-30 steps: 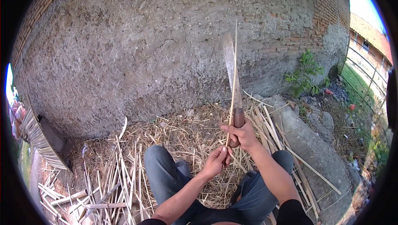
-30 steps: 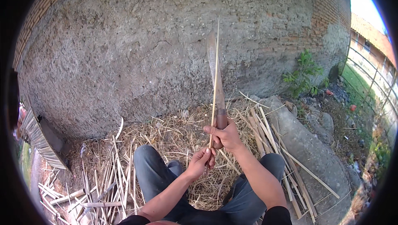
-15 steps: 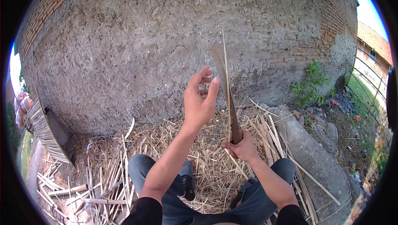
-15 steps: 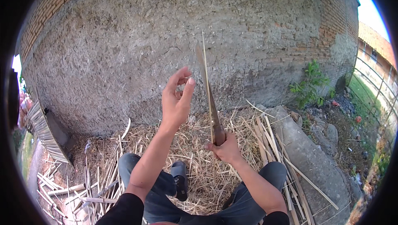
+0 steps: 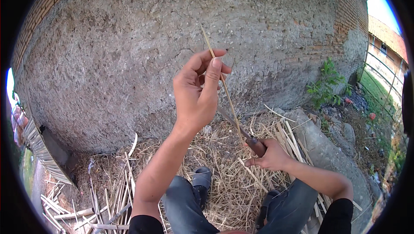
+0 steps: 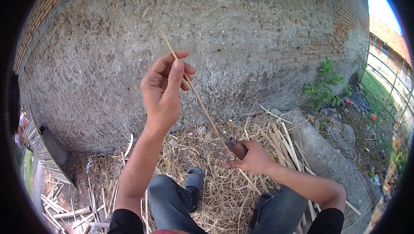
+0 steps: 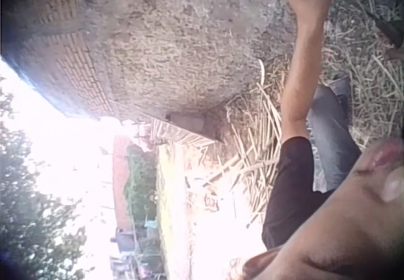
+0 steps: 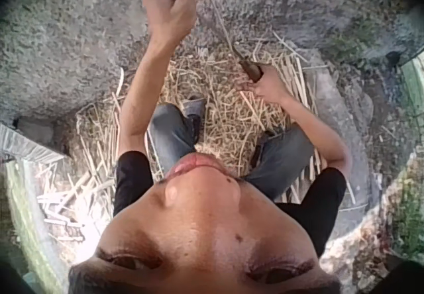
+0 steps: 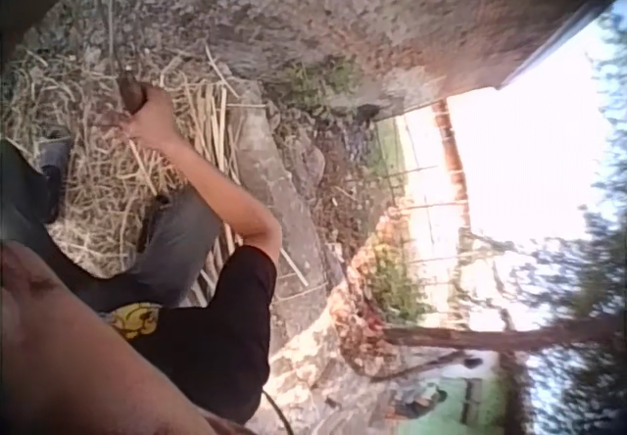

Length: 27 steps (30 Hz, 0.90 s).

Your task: The person scrapes and carves a bamboo stick using a machete, handles and bends bamboo sticks by hand, and trims them further with the blade.

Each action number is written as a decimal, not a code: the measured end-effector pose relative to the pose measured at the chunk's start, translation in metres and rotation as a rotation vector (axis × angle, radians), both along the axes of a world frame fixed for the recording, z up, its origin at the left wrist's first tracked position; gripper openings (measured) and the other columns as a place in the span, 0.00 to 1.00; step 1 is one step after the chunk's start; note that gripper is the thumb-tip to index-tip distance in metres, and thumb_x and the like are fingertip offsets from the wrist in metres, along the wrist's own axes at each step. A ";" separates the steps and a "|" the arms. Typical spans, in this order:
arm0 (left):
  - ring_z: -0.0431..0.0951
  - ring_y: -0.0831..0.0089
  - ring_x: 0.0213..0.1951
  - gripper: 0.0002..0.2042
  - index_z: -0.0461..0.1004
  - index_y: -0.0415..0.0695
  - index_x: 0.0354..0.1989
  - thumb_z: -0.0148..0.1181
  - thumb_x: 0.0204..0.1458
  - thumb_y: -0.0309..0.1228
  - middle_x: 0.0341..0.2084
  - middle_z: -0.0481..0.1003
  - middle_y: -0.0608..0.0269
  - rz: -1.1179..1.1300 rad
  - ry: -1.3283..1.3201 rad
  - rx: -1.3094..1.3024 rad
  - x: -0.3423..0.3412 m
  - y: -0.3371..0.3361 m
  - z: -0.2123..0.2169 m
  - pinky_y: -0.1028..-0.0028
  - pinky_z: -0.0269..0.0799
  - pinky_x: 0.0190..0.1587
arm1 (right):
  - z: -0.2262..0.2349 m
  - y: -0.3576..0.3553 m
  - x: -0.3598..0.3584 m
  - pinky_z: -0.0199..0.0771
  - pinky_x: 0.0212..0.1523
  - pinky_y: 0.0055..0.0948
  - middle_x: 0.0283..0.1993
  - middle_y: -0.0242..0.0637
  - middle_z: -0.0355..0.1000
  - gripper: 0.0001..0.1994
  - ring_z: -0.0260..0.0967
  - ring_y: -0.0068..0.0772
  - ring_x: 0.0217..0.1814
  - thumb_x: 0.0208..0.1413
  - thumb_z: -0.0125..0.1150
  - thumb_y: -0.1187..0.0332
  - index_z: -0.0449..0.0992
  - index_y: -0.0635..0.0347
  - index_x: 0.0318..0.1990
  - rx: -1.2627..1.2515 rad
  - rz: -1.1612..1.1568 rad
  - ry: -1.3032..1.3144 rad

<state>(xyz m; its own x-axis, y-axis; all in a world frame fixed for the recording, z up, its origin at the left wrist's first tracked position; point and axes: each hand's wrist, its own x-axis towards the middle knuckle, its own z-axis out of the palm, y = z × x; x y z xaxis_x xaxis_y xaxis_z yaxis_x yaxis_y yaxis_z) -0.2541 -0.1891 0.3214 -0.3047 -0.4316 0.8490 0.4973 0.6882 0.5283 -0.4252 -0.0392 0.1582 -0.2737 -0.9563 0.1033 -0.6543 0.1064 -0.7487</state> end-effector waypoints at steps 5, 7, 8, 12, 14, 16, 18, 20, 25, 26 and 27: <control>0.73 0.85 0.33 0.11 0.75 0.38 0.52 0.52 0.68 0.30 0.32 0.79 0.66 0.005 0.003 0.125 -0.016 -0.021 -0.062 0.82 0.67 0.34 | -0.013 -0.011 0.002 0.70 0.24 0.27 0.28 0.36 0.76 0.32 0.70 0.23 0.20 0.44 0.81 0.52 0.77 0.70 0.48 0.014 -0.026 -0.397; 0.74 0.86 0.33 0.13 0.75 0.38 0.52 0.51 0.68 0.33 0.32 0.79 0.65 0.012 -0.150 0.122 -0.026 -0.023 -0.089 0.82 0.70 0.32 | -0.023 -0.016 -0.006 0.68 0.21 0.25 0.26 0.33 0.75 0.29 0.69 0.21 0.18 0.47 0.80 0.55 0.77 0.69 0.48 0.014 -0.034 -0.464; 0.74 0.85 0.34 0.13 0.74 0.38 0.52 0.51 0.69 0.33 0.33 0.80 0.65 0.007 -0.224 0.130 -0.031 -0.021 -0.100 0.82 0.71 0.33 | -0.031 -0.018 -0.008 0.65 0.19 0.23 0.23 0.31 0.73 0.26 0.67 0.19 0.17 0.49 0.79 0.59 0.77 0.69 0.47 -0.010 -0.040 -0.541; 0.76 0.83 0.38 0.12 0.73 0.39 0.53 0.50 0.69 0.33 0.36 0.80 0.64 -0.231 -0.445 0.153 -0.035 -0.018 -0.137 0.80 0.72 0.37 | -0.046 -0.021 -0.020 0.59 0.15 0.21 0.17 0.28 0.69 0.20 0.63 0.16 0.13 0.52 0.77 0.65 0.77 0.69 0.46 -0.005 -0.051 -0.758; 0.77 0.82 0.38 0.12 0.73 0.39 0.52 0.50 0.69 0.33 0.37 0.80 0.63 -0.259 -0.505 0.172 -0.037 -0.015 -0.151 0.79 0.72 0.38 | -0.051 -0.021 -0.023 0.57 0.14 0.22 0.17 0.28 0.69 0.18 0.62 0.16 0.12 0.52 0.76 0.66 0.77 0.69 0.43 -0.050 -0.042 -0.790; 0.81 0.79 0.36 0.09 0.76 0.38 0.48 0.53 0.67 0.29 0.33 0.82 0.61 -0.280 -0.520 0.209 -0.047 -0.014 -0.169 0.74 0.76 0.40 | -0.052 -0.023 -0.026 0.58 0.14 0.23 0.18 0.29 0.70 0.16 0.62 0.15 0.13 0.52 0.76 0.67 0.77 0.69 0.40 -0.035 -0.042 -0.818; 0.81 0.79 0.36 0.09 0.76 0.37 0.47 0.53 0.66 0.29 0.33 0.82 0.60 -0.286 -0.561 0.222 -0.055 -0.009 -0.168 0.75 0.76 0.40 | -0.059 -0.021 -0.026 0.61 0.15 0.23 0.22 0.33 0.73 0.12 0.64 0.17 0.14 0.52 0.75 0.71 0.76 0.68 0.35 -0.035 -0.051 -0.886; 0.81 0.79 0.36 0.09 0.76 0.36 0.46 0.53 0.67 0.30 0.32 0.82 0.60 -0.306 -0.544 0.196 -0.059 -0.008 -0.171 0.76 0.76 0.40 | -0.064 -0.023 -0.032 0.65 0.17 0.24 0.24 0.34 0.75 0.11 0.67 0.19 0.17 0.52 0.74 0.72 0.76 0.67 0.35 0.053 0.000 -0.803; 0.79 0.80 0.34 0.11 0.74 0.38 0.46 0.51 0.69 0.33 0.33 0.80 0.61 -0.226 -0.445 0.215 -0.053 -0.026 -0.167 0.80 0.72 0.35 | -0.065 -0.027 -0.026 0.71 0.25 0.26 0.25 0.34 0.76 0.12 0.72 0.21 0.23 0.52 0.74 0.70 0.76 0.67 0.35 0.141 0.006 -0.616; 0.79 0.80 0.35 0.11 0.75 0.37 0.45 0.52 0.68 0.33 0.32 0.80 0.62 -0.192 -0.410 0.207 -0.054 -0.029 -0.164 0.80 0.73 0.36 | -0.065 -0.023 -0.029 0.72 0.28 0.27 0.26 0.35 0.76 0.12 0.74 0.22 0.26 0.51 0.74 0.70 0.76 0.67 0.35 0.140 0.013 -0.624; 0.80 0.81 0.35 0.11 0.75 0.37 0.45 0.53 0.68 0.33 0.31 0.81 0.62 -0.157 -0.371 0.197 -0.056 -0.031 -0.160 0.80 0.74 0.36 | -0.064 -0.020 -0.032 0.74 0.31 0.28 0.27 0.35 0.77 0.11 0.75 0.23 0.28 0.51 0.73 0.70 0.76 0.67 0.34 0.137 0.021 -0.629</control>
